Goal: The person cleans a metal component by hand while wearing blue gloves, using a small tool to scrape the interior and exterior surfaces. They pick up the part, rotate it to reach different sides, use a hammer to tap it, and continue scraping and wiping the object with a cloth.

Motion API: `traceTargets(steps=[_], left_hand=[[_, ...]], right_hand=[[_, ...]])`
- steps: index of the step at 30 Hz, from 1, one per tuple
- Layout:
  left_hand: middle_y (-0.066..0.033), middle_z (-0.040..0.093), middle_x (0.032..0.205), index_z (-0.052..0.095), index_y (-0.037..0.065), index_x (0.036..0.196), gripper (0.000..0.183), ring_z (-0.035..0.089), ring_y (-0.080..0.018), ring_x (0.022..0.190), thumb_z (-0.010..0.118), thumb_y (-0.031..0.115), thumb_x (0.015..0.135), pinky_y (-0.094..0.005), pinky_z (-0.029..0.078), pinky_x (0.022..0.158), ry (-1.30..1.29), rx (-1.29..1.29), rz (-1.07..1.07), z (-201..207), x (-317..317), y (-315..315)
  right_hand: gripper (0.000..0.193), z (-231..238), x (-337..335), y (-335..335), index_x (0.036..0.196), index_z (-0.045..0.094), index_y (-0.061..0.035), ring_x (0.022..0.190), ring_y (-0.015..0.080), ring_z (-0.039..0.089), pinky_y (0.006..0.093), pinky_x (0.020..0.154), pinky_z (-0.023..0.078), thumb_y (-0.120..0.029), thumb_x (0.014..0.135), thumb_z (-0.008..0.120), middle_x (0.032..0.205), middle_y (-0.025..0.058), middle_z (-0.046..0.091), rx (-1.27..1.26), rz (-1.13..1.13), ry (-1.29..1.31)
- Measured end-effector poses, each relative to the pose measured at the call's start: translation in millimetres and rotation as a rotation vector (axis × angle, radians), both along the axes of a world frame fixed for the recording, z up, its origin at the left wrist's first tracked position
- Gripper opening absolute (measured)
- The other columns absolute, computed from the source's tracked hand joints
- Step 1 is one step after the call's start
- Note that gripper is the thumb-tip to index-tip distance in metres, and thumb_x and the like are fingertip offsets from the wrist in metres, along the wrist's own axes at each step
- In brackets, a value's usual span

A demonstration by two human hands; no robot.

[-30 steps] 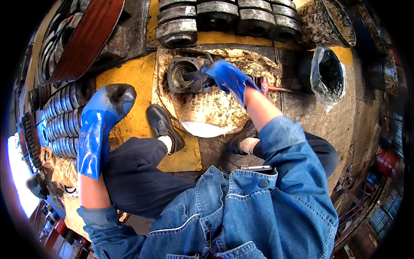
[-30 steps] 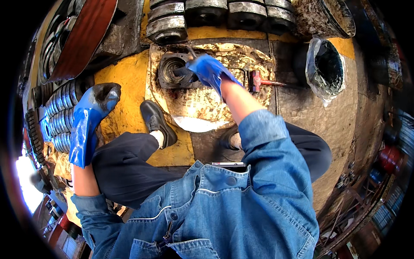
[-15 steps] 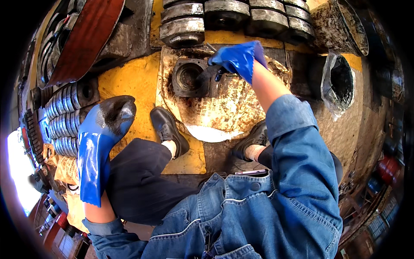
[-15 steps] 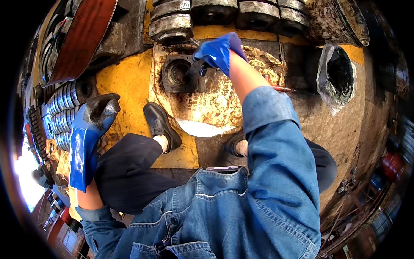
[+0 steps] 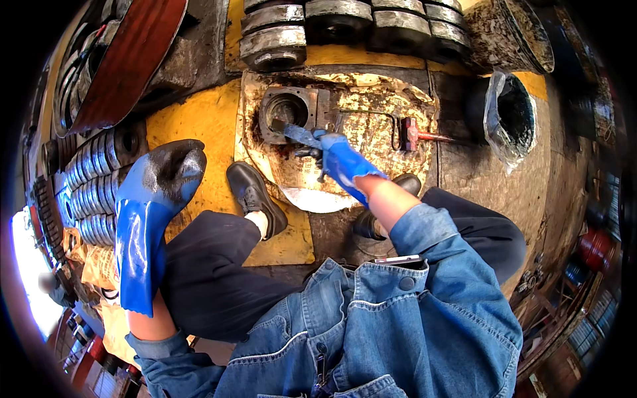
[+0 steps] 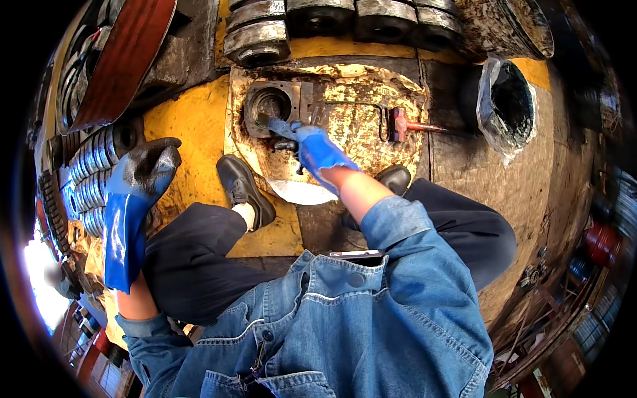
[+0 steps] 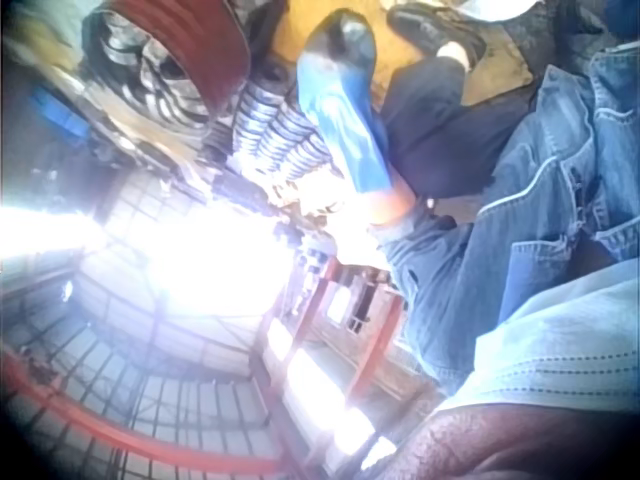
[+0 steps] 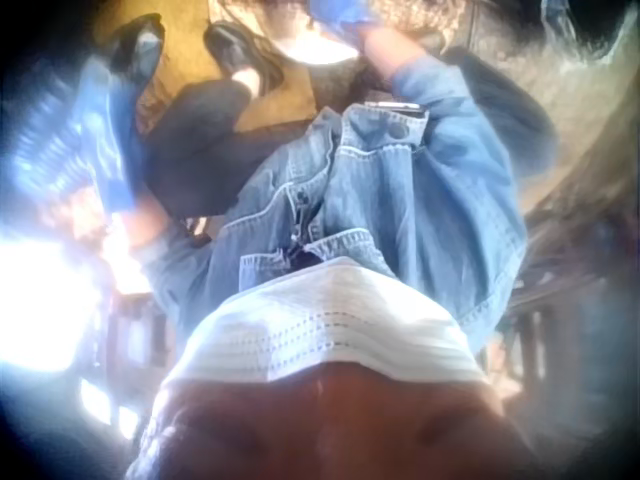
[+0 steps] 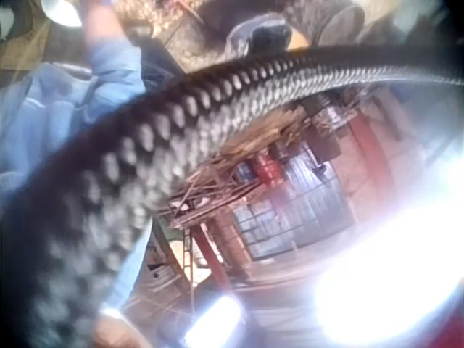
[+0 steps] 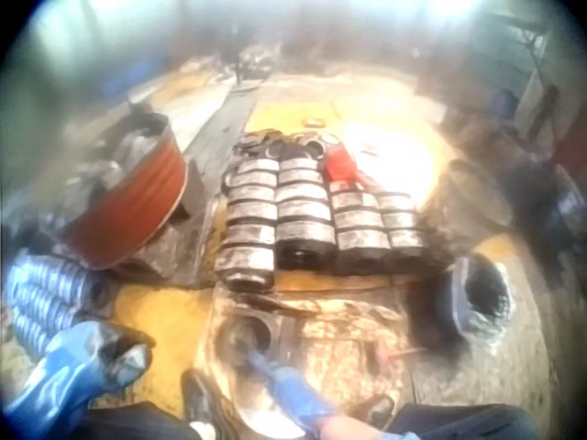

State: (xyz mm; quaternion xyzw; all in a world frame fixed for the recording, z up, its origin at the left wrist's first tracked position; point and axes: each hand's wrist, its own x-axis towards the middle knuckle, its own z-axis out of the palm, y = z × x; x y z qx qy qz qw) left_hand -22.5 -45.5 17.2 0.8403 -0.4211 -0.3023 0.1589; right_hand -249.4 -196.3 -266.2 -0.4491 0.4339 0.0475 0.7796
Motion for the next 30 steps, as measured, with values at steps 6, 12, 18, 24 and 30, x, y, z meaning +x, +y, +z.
traceTargets(steps=[6,12,18,24,30], left_hand=[[-0.0122,0.071,0.097,0.064,-0.003,0.113,0.035,0.065,-0.0160,0.090,0.063,0.024,0.091,-0.0287,0.050,0.083,0.073,0.110,0.048,-4.1,10.2,-3.1],[-0.0130,0.071,0.097,0.066,0.000,0.113,0.038,0.066,-0.0183,0.088,0.065,0.029,0.089,-0.0304,0.050,0.082,-0.073,0.176,0.052,-11.3,3.9,-13.8],[-0.0109,0.069,0.080,0.068,0.004,0.108,0.038,0.065,-0.0175,0.068,0.067,0.034,0.086,-0.0321,0.052,0.067,-0.254,0.305,0.056,-22.3,12.0,-14.7],[-0.0123,0.070,0.076,0.069,0.010,0.106,0.043,0.068,-0.0261,0.073,0.062,0.046,0.084,-0.0368,0.053,0.071,-0.255,0.296,0.086,-25.2,20.8,-7.5],[-0.0089,0.067,0.071,0.068,0.002,0.102,0.032,0.063,-0.0178,0.058,0.064,0.031,0.088,-0.0329,0.050,0.057,-0.307,0.163,0.023,-30.3,13.0,-5.7]], right_hand=[[0.023,-20.4,33.6,61.9,0.089,0.067,-0.0086,0.068,0.0227,0.066,0.0399,0.057,0.051,-0.020,0.093,0.048,0.077,0.0102,0.067,-0.830,0.424,0.301],[0.030,-51.7,69.9,108.1,0.099,0.061,-0.0113,0.068,0.0247,0.062,0.0421,0.058,0.048,-0.037,0.097,0.046,0.081,0.0119,0.064,-0.587,-0.293,0.335],[0.030,-7.6,55.3,48.4,0.101,0.055,-0.0121,0.061,0.0211,0.047,0.0410,0.049,0.040,-0.042,0.095,0.055,0.077,0.0090,0.051,0.795,-1.231,0.066],[0.033,46.4,-46.5,3.3,0.075,0.052,-0.0102,0.042,0.0148,0.046,0.0288,0.037,0.039,-0.039,0.090,0.057,0.056,0.0025,0.052,0.721,-1.017,-0.061],[0.029,80.9,-139.2,-89.8,0.092,0.063,-0.0115,0.044,0.0211,0.050,0.0341,0.039,0.040,-0.040,0.090,0.058,0.061,0.0059,0.059,0.227,-1.198,-0.227]])
